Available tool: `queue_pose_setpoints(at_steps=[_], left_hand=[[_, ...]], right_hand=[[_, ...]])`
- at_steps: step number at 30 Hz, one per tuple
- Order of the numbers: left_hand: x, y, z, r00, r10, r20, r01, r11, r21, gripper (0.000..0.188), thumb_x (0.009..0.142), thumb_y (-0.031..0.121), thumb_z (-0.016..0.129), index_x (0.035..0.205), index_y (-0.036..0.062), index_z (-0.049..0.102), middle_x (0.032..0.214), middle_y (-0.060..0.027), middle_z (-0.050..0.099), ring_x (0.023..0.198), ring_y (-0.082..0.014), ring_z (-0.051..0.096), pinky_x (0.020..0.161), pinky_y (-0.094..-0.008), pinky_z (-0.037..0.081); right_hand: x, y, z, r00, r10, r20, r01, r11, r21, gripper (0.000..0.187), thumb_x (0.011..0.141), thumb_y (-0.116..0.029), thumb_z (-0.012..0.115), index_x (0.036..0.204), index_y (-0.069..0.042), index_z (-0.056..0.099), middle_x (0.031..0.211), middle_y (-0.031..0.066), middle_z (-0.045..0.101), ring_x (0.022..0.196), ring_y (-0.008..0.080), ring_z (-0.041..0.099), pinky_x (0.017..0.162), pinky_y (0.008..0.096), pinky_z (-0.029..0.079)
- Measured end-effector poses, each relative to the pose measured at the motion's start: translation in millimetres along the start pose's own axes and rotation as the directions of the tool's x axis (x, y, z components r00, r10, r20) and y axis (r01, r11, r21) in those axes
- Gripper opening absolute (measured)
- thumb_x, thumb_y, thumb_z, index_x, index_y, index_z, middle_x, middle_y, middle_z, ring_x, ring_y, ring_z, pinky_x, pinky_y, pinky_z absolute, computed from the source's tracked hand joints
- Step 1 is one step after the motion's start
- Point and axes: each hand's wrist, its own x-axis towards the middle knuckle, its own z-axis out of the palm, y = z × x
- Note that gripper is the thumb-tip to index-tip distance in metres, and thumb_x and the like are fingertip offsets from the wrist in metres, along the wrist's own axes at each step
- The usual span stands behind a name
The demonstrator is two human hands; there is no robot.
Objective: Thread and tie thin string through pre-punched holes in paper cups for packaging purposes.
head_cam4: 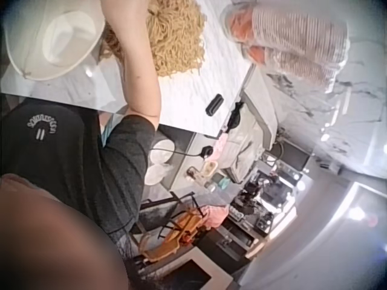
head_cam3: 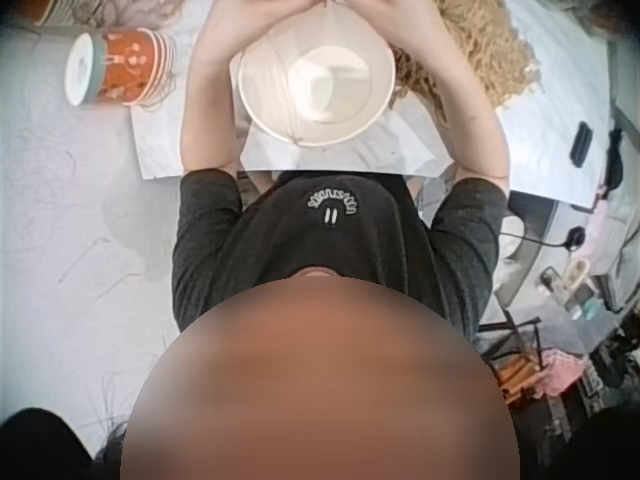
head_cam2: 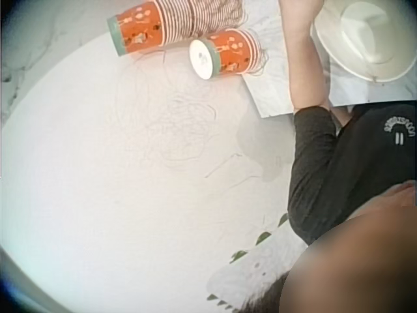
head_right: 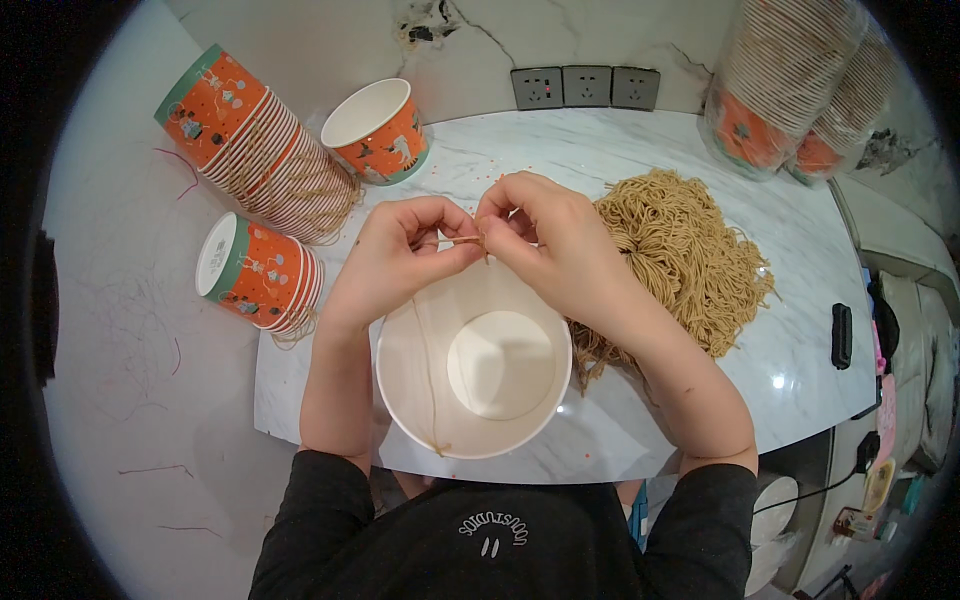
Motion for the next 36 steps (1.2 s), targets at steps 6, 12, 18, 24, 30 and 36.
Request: queue_pose_setpoints(at_steps=[6,12,18,24,30,36], left_hand=[[4,-9,2,1.000,0.013,-0.014,-0.015,0.996,-0.091,0.016,0.081,0.014,0.078,0.089,0.0004,0.074,0.078,0.0031,0.069,0.056,0.0009,0.042,0.052,-0.0213,0.036],[5,-12,2,1.000,0.028,-0.009,-0.028,0.996,-0.081,0.018,0.081,0.017,0.077,0.088,0.0004,0.073,0.076,0.0026,0.069,0.057,-0.0009,0.043,0.053,-0.0225,0.037],[1,0,1,0.999,-0.035,0.003,0.035,0.999,-0.015,0.012,0.086,0.009,0.076,0.091,0.0003,0.070,0.081,0.0069,0.065,0.065,0.0028,0.045,0.057,-0.0170,0.036],[3,-5,4,1.000,0.018,0.021,-0.018,1.000,0.021,0.019,0.078,0.017,0.075,0.086,-0.0007,0.074,0.075,-0.0004,0.069,0.062,-0.0042,0.049,0.057,-0.0245,0.041],[5,-10,8,1.000,0.018,0.001,-0.018,0.998,-0.068,0.019,0.078,0.017,0.074,0.085,-0.0012,0.074,0.075,-0.0017,0.069,0.063,-0.0054,0.050,0.059,-0.0255,0.042],[4,-10,7,0.999,0.031,-0.039,-0.032,0.998,-0.046,0.020,0.078,0.017,0.074,0.084,-0.0019,0.074,0.076,-0.0027,0.071,0.065,-0.0063,0.055,0.062,-0.0250,0.046]], right_hand=[[3,4,-5,0.984,0.120,0.133,-0.126,0.991,0.043,0.011,0.104,-0.010,0.055,0.104,0.000,0.060,0.096,-0.0003,0.062,0.088,0.0034,0.059,0.079,0.0225,0.052],[5,4,-9,0.988,0.141,0.069,-0.149,0.981,0.121,0.018,0.106,-0.017,0.058,0.107,0.000,0.061,0.099,0.0001,0.062,0.090,0.0052,0.060,0.082,0.0243,0.054],[3,-11,-11,0.955,0.220,0.198,-0.204,0.974,-0.101,0.015,0.104,-0.015,0.061,0.107,0.000,0.062,0.099,-0.0006,0.062,0.091,0.0040,0.059,0.077,0.0226,0.051],[4,5,-6,0.995,0.060,0.078,-0.067,0.993,0.099,0.012,0.104,-0.013,0.059,0.105,-0.001,0.060,0.093,-0.0024,0.060,0.087,0.0052,0.058,0.078,0.0235,0.051],[1,-2,-10,0.992,0.087,0.091,-0.084,0.996,-0.037,0.014,0.100,-0.013,0.068,0.100,0.000,0.063,0.091,-0.0008,0.062,0.082,0.0059,0.059,0.071,0.0237,0.052],[2,2,-7,0.997,0.071,0.024,-0.071,0.997,0.010,0.015,0.100,-0.014,0.067,0.102,0.000,0.062,0.092,0.0001,0.062,0.085,0.0066,0.059,0.073,0.0237,0.050]])
